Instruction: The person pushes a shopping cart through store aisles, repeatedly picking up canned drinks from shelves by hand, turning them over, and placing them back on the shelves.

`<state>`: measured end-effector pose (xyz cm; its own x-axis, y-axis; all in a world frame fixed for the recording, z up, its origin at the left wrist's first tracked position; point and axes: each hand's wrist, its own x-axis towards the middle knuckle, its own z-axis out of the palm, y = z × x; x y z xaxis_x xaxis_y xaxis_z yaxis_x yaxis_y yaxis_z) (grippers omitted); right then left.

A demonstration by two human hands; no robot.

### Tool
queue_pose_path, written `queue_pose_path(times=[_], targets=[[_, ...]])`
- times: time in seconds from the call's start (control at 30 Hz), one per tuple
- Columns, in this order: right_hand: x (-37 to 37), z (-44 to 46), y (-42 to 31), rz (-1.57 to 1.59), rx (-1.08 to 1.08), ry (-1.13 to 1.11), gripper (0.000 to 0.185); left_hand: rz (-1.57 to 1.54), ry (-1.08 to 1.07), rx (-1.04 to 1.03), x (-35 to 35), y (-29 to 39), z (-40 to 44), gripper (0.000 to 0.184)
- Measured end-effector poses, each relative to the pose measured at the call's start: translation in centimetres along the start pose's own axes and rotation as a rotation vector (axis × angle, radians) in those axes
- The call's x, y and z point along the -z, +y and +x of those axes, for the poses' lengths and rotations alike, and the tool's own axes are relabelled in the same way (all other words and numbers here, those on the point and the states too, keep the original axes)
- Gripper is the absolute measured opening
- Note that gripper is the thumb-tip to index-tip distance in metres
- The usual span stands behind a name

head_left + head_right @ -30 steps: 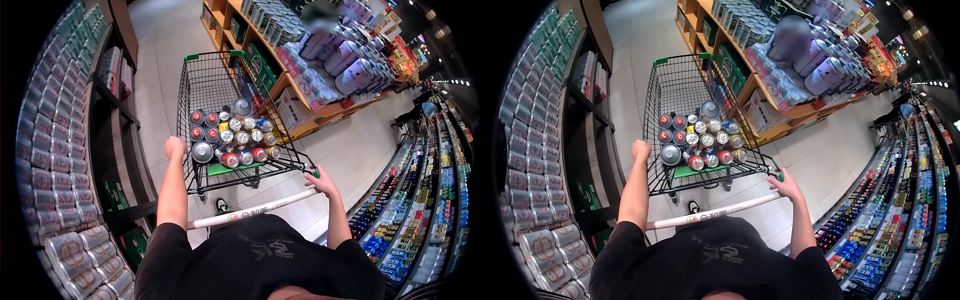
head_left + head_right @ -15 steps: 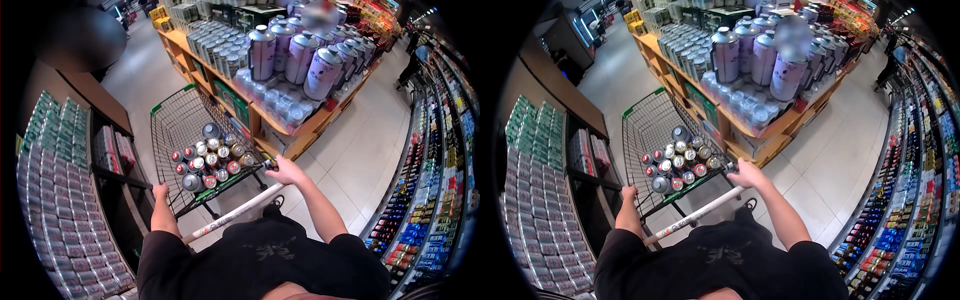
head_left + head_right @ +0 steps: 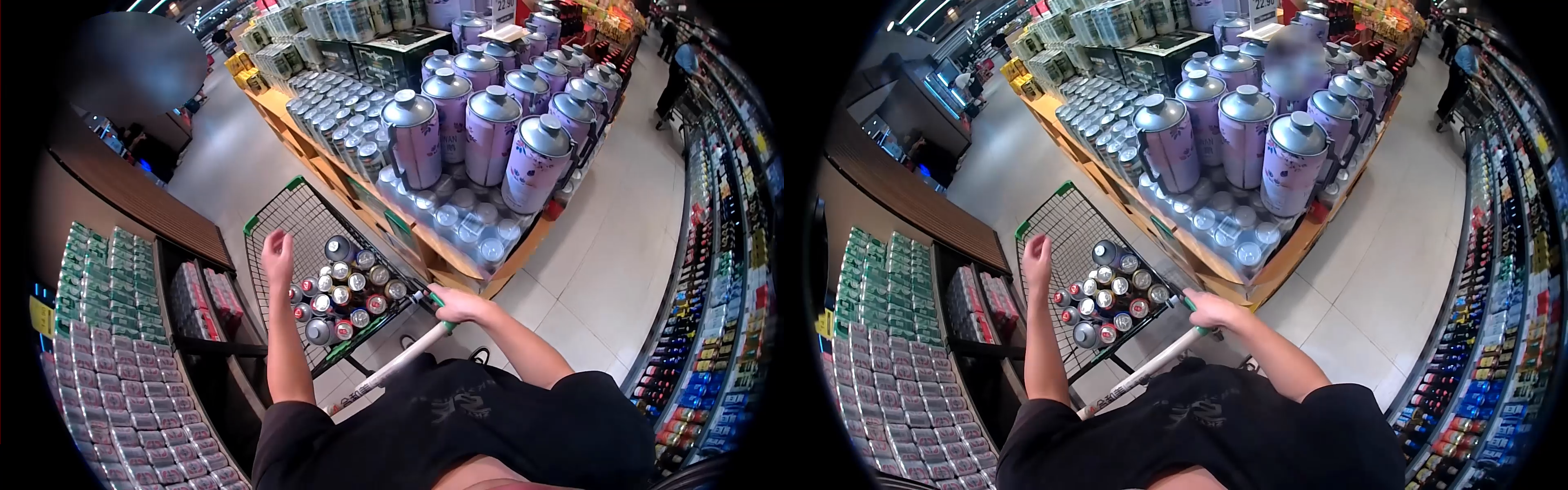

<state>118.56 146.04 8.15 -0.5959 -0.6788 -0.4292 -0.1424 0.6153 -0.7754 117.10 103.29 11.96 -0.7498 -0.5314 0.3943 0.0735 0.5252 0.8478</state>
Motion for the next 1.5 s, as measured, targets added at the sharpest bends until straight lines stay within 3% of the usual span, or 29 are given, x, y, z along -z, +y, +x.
queue_pose_path(times=[0.1, 0.17, 0.27, 0.33, 0.43, 0.57, 0.67, 0.77, 0.93, 1.0, 1.1, 1.2, 1.23, 1.27, 1.33, 1.4, 1.47, 1.5], targets=[[-0.2, 2.5, 1.1, 0.0, 0.013, 0.029, 0.057, -0.038, -0.206, -0.21, -8.8, 12.6, 5.5, 0.04], [0.4, 2.7, -0.5, 0.041, -0.034, -0.004, 0.057, -0.022, -0.245, -0.531, -12.9, 18.0, 8.4, 0.046], [1.3, 3.4, -0.8, 0.056, 0.002, -0.008, 0.053, 0.071, -0.296, -0.644, -19.0, 21.0, 12.5, 0.062], [2.7, 4.3, -0.7, -0.078, 0.008, -0.064, 0.057, 0.101, -0.518, -0.453, -22.1, 22.2, 13.9, 0.083], [5.9, 5.1, 0.2, 0.595, 0.105, 0.192, 0.048, 0.188, -0.631, -0.343, -24.8, 22.6, 14.3, 0.097], [12.8, 8.3, 0.4, 1.354, 0.163, 0.523, 0.037, -0.096, -0.782, -0.132, -24.8, 23.0, 13.6, 0.066], [15.4, 12.4, 2.5, 1.374, 0.307, 0.63, 0.031, -0.162, -0.807, -0.126, -24.3, 22.6, 13.3, 0.052], [17.0, 14.9, 1.0, 1.307, 0.078, 0.735, 0.022, -0.369, -0.784, -0.08, -22.1, 21.5, 12.5, 0.049], [17.7, 18.0, 0.2, 1.166, 0.111, 0.495, 0.04, -0.491, -0.699, -0.093, -18.5, 18.0, 12.4, 0.051], [17.7, 18.2, -1.2, 1.305, 0.174, 0.391, 0.049, -0.572, -0.687, -0.04, -17.3, 17.7, 11.8, 0.051], [17.5, 19.1, -0.7, 1.305, 0.362, 0.263, 0.054, -0.535, -0.612, -0.138, -16.9, 16.8, 11.5, 0.048], [16.7, 17.0, -0.6, 1.256, 0.514, 0.306, 0.059, -0.579, -0.566, -0.112, -16.1, 18.4, 11.1, 0.047], [17.0, 15.3, -1.9, 1.211, 0.441, 0.425, 0.06, -0.691, -0.543, -0.001, -14.9, 19.2, 11.2, 0.043], [17.5, 13.0, -2.8, 1.107, 0.668, 0.38, 0.059, -0.802, -0.507, 0.113, -13.7, 20.1, 11.5, 0.04], [17.9, 9.3, -4.9, 0.954, 0.759, 0.502, 0.059, -1.04, -0.479, 0.357, -11.2, 22.7, 11.2, 0.039], [16.9, 6.2, -8.3, 0.971, 0.741, 0.646, 0.069, -1.216, -0.655, 0.332, -10.0, 20.4, 11.7, 0.038], [15.0, 2.6, -9.2, 1.33, 0.676, 0.005, 0.099, -1.221, -0.365, 0.363, -10.4, 22.3, 9.1, 0.033], [14.2, 1.7, -9.6, 1.401, 0.679, -0.033, 0.098, -1.158, -0.378, 0.39, -10.4, 22.1, 8.9, 0.033]])
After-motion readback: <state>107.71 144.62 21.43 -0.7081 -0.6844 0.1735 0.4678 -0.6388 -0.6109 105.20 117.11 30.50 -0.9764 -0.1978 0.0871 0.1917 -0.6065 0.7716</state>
